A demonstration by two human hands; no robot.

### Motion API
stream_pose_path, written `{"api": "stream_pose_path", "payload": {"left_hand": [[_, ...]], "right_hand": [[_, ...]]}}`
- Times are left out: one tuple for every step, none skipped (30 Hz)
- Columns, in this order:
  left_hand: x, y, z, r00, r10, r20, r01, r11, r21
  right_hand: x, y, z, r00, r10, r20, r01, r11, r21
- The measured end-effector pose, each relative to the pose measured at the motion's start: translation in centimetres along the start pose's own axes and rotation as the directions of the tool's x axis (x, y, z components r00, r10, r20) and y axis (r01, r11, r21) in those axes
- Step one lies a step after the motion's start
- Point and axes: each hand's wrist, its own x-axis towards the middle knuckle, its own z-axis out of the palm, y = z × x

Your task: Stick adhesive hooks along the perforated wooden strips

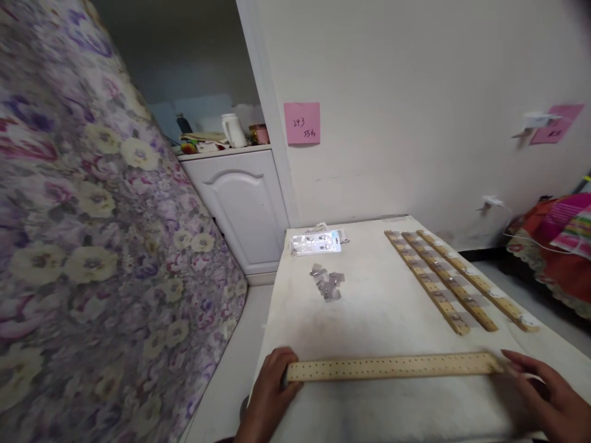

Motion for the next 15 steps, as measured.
{"api": "stream_pose_path", "payload": {"left_hand": [[0.0,0.1,0.0,1.0,-0.002,0.001,0.002,1.0,-0.005],[0.0,0.1,-0.1,1.0,0.0,0.003,0.001,1.0,-0.013],[-0.1,0.1,-0.1,1.0,0.004,0.004,-0.004,1.0,-0.023],[-0.1,0.0,-0.1,1.0,0.009,0.002,-0.009,0.999,-0.031],[-0.2,-0.2,-0.1,1.0,0.013,-0.001,-0.013,0.999,-0.039],[-0.3,-0.5,0.0,1.0,0.014,-0.003,-0.014,0.999,-0.043],[-0.3,-0.8,0.1,1.0,0.013,-0.003,-0.013,0.999,-0.045],[-0.4,-1.2,0.2,1.0,0.012,-0.001,-0.012,0.999,-0.046],[-0.5,-1.6,0.3,1.0,0.01,0.003,-0.009,0.999,-0.045],[-0.6,-1.9,0.4,1.0,0.006,0.004,-0.005,0.999,-0.042],[-0.7,-2.2,0.5,1.0,-0.002,0.003,0.002,0.999,-0.038],[-0.8,-2.4,0.5,1.0,-0.013,-0.002,0.013,0.999,-0.034],[-0.8,-2.5,0.6,1.0,-0.025,-0.009,0.025,0.999,-0.031],[-0.8,-2.5,0.6,0.999,-0.039,-0.018,0.038,0.999,-0.029],[-0.8,-2.5,0.6,0.998,-0.05,-0.027,0.05,0.998,-0.027]], "right_hand": [[0.0,-0.9,0.5,0.998,-0.01,0.057,0.009,1.0,0.005],[0.0,-2.0,1.3,0.991,-0.044,0.125,0.042,0.999,0.018],[0.0,-3.4,2.3,0.979,-0.099,0.177,0.093,0.995,0.039],[0.0,-4.9,3.7,0.956,-0.173,0.235,0.16,0.984,0.074],[0.0,-6.4,5.3,0.93,-0.233,0.284,0.211,0.972,0.107],[-0.1,-8.1,7.2,0.894,-0.289,0.341,0.254,0.956,0.144],[-0.2,-9.7,9.2,0.857,-0.339,0.388,0.288,0.94,0.183],[-0.4,-11.2,11.2,0.822,-0.381,0.424,0.312,0.923,0.225],[-0.5,-12.7,13.3,0.785,-0.42,0.455,0.331,0.906,0.264],[-0.7,-14.1,15.2,0.756,-0.452,0.472,0.347,0.89,0.296],[-0.8,-15.3,17.0,0.733,-0.479,0.483,0.365,0.876,0.314],[-0.9,-16.5,18.7,0.725,-0.491,0.484,0.377,0.87,0.318],[-0.9,-17.4,20.2,0.721,-0.488,0.493,0.38,0.872,0.308],[-0.8,-18.2,21.5,0.726,-0.476,0.495,0.382,0.879,0.286],[-0.7,-18.9,22.7,0.747,-0.451,0.488,0.385,0.892,0.235]]}}
